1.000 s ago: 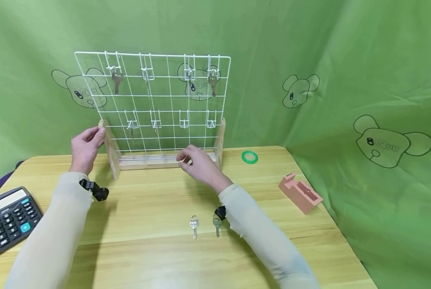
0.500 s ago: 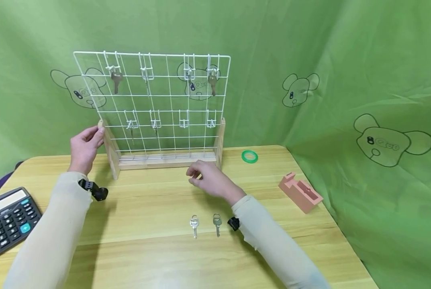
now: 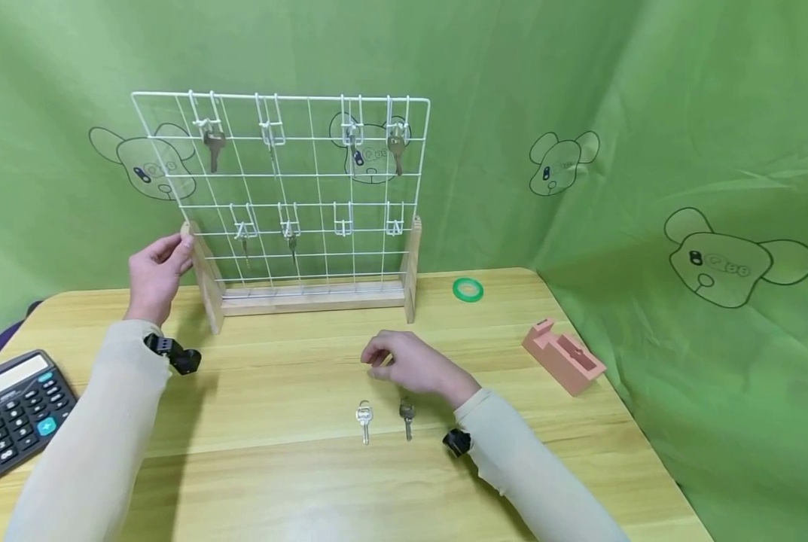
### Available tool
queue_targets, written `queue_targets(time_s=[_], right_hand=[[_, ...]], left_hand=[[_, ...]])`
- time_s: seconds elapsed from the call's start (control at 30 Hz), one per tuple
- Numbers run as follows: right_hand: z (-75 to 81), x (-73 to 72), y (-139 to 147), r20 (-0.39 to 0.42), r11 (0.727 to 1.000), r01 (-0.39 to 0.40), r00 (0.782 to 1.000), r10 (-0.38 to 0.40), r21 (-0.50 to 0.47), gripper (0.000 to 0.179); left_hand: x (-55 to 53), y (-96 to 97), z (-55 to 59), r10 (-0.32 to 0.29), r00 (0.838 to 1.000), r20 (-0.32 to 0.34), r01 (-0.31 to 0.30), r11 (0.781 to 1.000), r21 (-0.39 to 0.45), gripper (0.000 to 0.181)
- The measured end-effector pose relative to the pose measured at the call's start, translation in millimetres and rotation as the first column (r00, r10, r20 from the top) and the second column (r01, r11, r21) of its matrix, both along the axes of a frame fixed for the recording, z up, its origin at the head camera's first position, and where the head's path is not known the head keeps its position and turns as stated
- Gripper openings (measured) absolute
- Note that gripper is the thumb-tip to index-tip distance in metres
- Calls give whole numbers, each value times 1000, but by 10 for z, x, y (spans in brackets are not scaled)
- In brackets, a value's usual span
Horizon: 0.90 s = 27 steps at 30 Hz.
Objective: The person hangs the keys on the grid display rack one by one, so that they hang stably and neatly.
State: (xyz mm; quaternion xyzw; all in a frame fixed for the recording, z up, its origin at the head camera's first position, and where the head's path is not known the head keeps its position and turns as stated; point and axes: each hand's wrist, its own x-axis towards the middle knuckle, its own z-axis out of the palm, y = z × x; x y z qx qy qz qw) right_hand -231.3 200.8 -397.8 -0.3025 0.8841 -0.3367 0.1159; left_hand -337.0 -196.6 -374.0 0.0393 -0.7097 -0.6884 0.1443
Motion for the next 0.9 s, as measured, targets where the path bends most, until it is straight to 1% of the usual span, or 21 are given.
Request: queue_targets(time_s=[0.2, 0.33, 0.43, 0.6, 0.67, 0.77, 0.9], right_hand=[[-41, 73, 28, 43, 1000, -13, 999, 13, -2, 19], [-78, 109, 13, 66, 1000, -30, 997, 30, 0, 20], [-123, 125, -5, 69, 999, -50, 996, 49, 13, 21], [-212, 140, -20, 88, 997, -66, 994, 62, 38, 22], [-244, 135, -23, 91, 996, -75, 993, 71, 48, 22], [-283, 126, -43, 74, 993, -95, 993, 90, 67, 22], [-311, 121, -79, 6, 985, -127, 992, 127, 121, 20]], left_hand=[[-1, -4, -6, 11, 1000, 2, -11, 1000, -12, 54], [-3, -8, -8, 4, 1000, 7, -4, 1000, -20, 53], [2, -20, -7, -6, 1000, 10, 7, 999, -34, 54], [9, -29, -13, -21, 1000, -3, 21, 997, -68, 56], [5, -28, -8, -26, 1000, -3, 25, 997, -67, 56], [1, -28, -10, -23, 1000, -2, 23, 998, -63, 56], [3, -23, -13, -18, 1000, 1, 18, 998, -57, 57]])
